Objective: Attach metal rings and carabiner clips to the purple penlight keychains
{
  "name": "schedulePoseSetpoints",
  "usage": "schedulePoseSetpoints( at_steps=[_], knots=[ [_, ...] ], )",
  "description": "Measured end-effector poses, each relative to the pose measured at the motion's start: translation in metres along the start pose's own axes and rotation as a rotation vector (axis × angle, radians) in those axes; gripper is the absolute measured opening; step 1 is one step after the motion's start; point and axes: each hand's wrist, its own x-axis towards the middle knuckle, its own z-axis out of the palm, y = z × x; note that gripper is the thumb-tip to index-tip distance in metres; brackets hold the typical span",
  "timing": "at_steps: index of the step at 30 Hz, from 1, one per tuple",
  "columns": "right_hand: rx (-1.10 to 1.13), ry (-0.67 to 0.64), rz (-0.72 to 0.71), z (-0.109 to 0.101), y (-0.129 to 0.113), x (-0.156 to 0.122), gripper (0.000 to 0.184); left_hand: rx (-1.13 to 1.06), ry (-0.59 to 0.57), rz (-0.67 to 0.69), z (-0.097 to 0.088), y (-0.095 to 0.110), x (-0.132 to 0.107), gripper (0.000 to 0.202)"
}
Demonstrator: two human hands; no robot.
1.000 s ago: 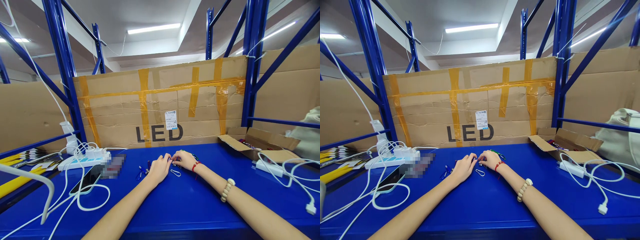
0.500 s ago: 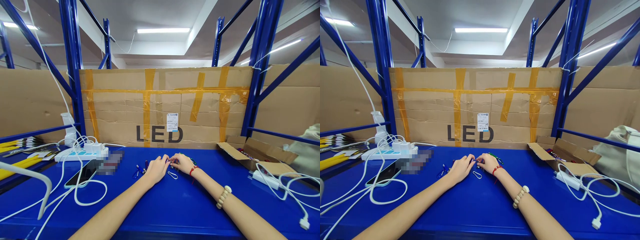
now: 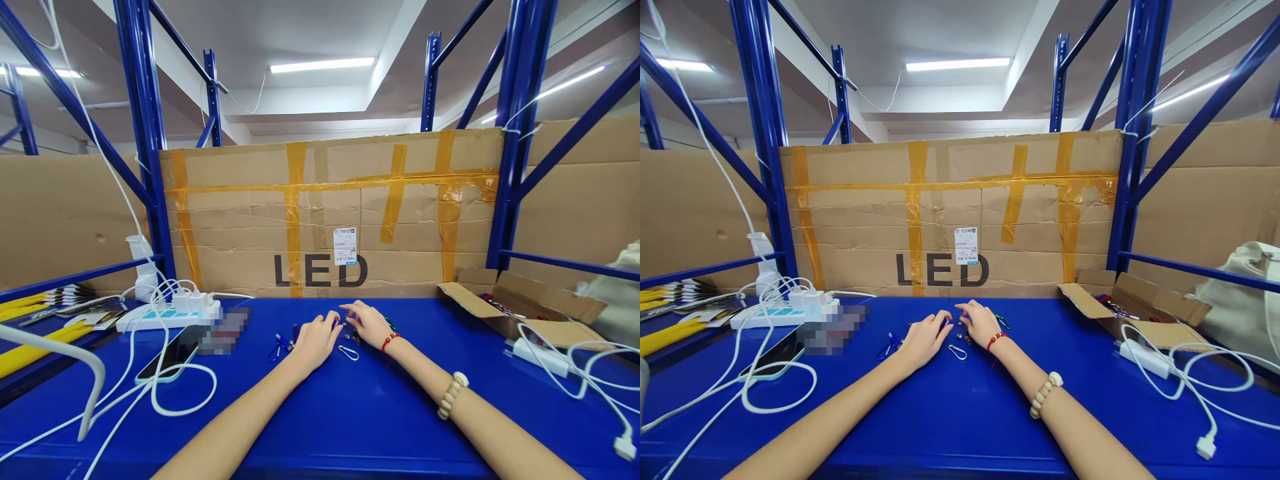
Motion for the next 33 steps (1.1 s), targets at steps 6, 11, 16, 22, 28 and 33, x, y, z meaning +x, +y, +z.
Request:
schedulePoseSetpoints(
  at_steps=[6,11,16,22,28,33],
  knots=[
    [-0.011,0.041,0.03,0.0006,0.0006,0.0007,0.031,0.021,0.018,-0.007,0.0016,-0.0012,0.0008,0.027],
    [-0.017,0.04,0.05,-0.0003,-0.0016,0.0004,0.036,0.026,0.021,0.006,0.0016,-0.0009,0.0007,0.026],
    [-0.018,0.033,0.042,-0.0006,-0.0024,-0.0009,0.034,0.041,-0.006,-0.004,-0.0005,0.0004,0.0001,0.027],
    [0.004,0.028,0.038,-0.0015,-0.0052,-0.0016,0.032,0.038,-0.022,0.007,-0.0037,0.0016,-0.0004,0.026],
    [0.04,-0.013,0.024,-0.0004,-0.0044,-0.0021,0.026,0.043,-0.023,0.011,-0.0043,0.0019,-0.001,0.027],
    [0.043,-0.003,0.008,0.0003,-0.0053,-0.0021,0.023,0.048,-0.025,0.014,-0.0049,0.0024,-0.0007,0.028]
  ],
)
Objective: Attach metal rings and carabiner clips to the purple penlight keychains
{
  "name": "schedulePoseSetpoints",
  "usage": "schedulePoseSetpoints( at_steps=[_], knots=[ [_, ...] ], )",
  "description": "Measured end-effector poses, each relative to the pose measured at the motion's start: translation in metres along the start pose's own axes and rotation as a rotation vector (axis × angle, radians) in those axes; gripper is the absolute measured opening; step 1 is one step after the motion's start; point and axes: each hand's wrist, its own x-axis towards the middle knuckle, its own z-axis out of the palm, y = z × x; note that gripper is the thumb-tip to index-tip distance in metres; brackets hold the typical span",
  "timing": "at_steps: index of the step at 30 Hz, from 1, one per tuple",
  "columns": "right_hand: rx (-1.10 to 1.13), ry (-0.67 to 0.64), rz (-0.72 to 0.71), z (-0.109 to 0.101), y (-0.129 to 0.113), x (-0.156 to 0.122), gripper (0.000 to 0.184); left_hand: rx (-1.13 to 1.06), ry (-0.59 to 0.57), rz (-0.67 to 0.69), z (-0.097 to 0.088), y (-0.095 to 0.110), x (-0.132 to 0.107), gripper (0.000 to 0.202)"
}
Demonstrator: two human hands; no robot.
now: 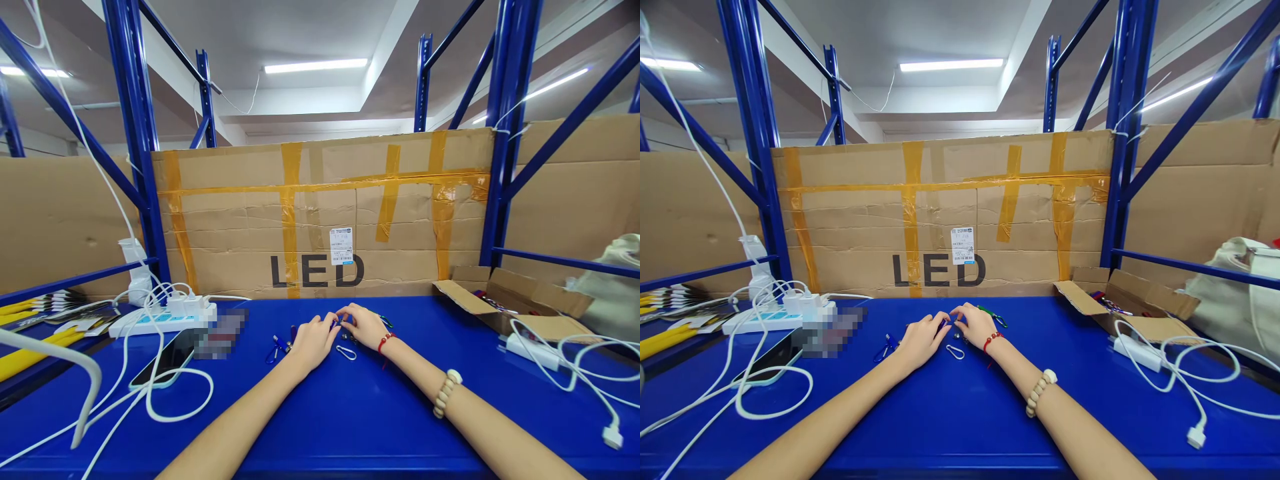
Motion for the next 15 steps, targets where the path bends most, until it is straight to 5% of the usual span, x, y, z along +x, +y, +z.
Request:
schedulePoseSetpoints(
  at_steps=[15],
  knots=[
    [-0.015,-0.056,-0.022,-0.0011,0.0001,0.0005,0.018,-0.005,-0.014,-0.015,0.0005,-0.0003,0.0003,0.027]
  ],
)
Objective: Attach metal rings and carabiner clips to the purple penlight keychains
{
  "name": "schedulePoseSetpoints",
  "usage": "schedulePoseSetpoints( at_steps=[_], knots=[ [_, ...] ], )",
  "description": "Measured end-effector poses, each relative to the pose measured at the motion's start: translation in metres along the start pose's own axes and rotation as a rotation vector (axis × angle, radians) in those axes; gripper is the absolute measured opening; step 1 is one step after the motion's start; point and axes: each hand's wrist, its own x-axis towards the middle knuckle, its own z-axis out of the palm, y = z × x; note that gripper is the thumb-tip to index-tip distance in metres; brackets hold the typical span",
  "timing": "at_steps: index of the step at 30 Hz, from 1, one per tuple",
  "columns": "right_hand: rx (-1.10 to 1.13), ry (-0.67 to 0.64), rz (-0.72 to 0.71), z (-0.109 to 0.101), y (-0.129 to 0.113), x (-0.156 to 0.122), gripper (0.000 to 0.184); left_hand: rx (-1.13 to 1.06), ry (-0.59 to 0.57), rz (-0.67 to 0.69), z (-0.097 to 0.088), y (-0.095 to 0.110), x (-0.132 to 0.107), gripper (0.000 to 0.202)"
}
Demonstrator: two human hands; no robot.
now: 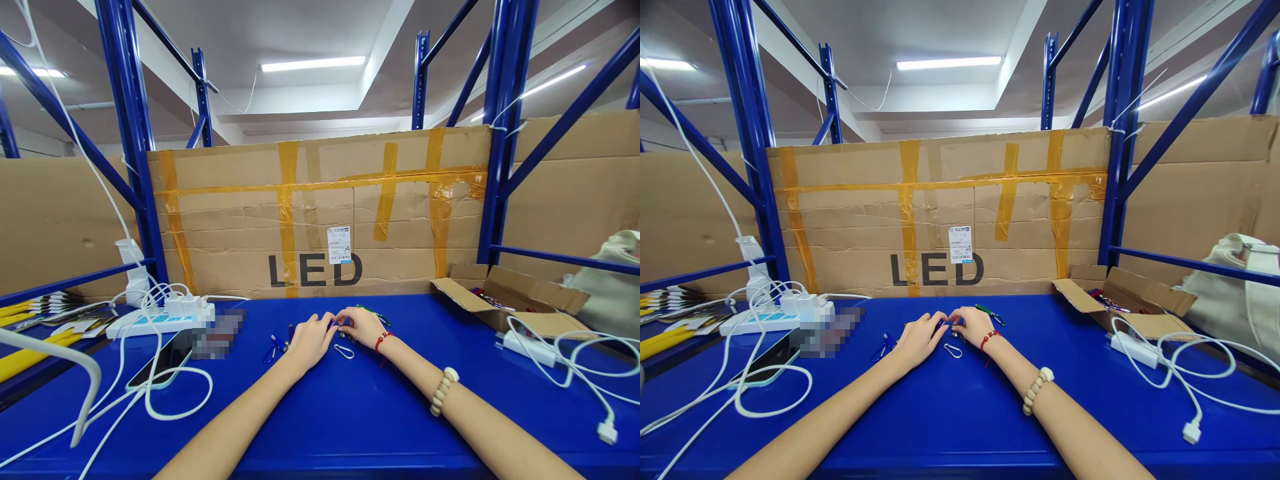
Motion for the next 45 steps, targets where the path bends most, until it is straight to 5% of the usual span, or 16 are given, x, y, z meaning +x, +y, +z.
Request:
schedulePoseSetpoints(
  at_steps=[15,29,45],
  knots=[
    [-0.052,-0.036,0.019,-0.002,0.001,-0.001,0.023,0.008,-0.028,0.015,0.003,-0.002,0.0,0.029],
    [-0.084,-0.068,0.07,0.004,0.009,0.001,0.021,-0.052,0.059,0.17,0.009,0.003,-0.001,0.026],
    [0.082,-0.04,-0.017,0.017,0.021,0.002,0.039,-0.113,0.093,0.263,0.011,0.012,-0.005,0.021]
  ],
)
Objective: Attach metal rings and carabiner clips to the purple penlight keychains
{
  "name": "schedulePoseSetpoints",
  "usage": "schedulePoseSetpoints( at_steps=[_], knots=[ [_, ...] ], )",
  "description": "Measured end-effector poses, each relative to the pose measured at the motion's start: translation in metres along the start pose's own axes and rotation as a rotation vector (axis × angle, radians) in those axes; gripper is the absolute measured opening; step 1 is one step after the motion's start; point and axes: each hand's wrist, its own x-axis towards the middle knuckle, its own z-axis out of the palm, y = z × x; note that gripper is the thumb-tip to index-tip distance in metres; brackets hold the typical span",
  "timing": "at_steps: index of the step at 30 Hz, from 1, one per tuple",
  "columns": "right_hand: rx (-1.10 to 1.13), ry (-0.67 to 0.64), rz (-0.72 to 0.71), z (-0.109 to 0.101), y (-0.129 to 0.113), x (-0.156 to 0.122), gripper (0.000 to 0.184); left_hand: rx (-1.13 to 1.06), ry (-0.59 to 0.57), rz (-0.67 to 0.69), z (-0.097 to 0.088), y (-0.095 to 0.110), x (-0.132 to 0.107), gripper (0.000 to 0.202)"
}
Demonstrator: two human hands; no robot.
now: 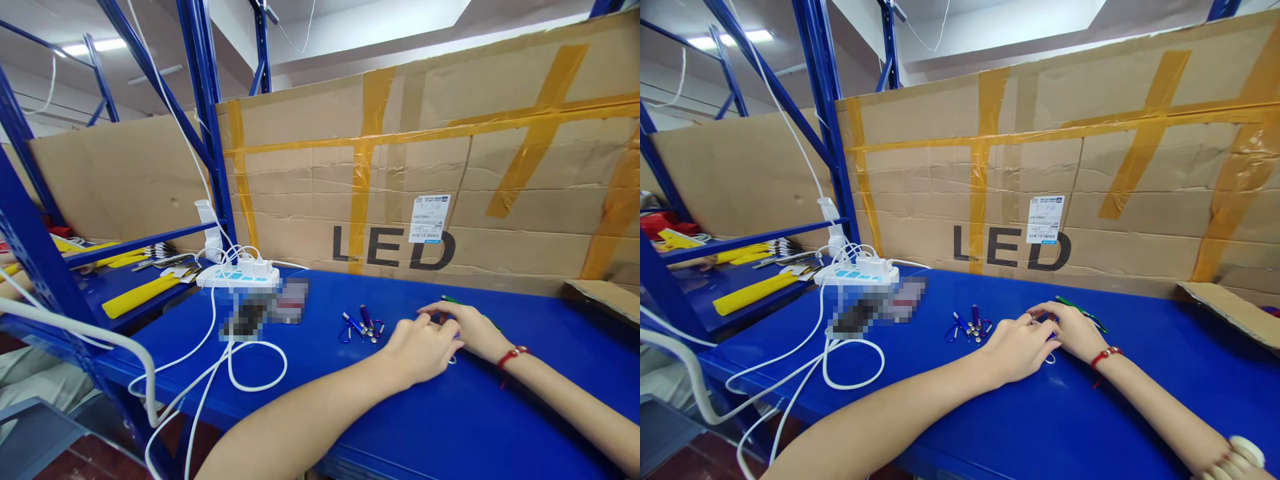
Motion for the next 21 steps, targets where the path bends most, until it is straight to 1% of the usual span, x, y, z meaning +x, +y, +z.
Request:
schedulePoseSetpoints(
  at_steps=[6,11,15,21],
  knots=[
    [0.015,0.011,-0.031,0.0029,0.0039,0.0011,0.04,-0.041,0.001,0.002,0.0021,-0.0003,0.0001,0.019],
    [0.062,0.002,-0.018,0.0051,0.0078,0.0014,0.035,-0.065,-0.018,-0.026,0.0012,0.0004,0.0006,0.021],
    [0.088,-0.001,-0.015,0.004,0.0044,0.0012,0.031,-0.092,-0.029,-0.08,0.0012,-0.0006,0.0011,0.026],
    [0.106,-0.004,0.029,0.0046,-0.0006,0.002,0.025,-0.126,-0.066,-0.151,0.0019,-0.0054,0.0017,0.024]
  ],
)
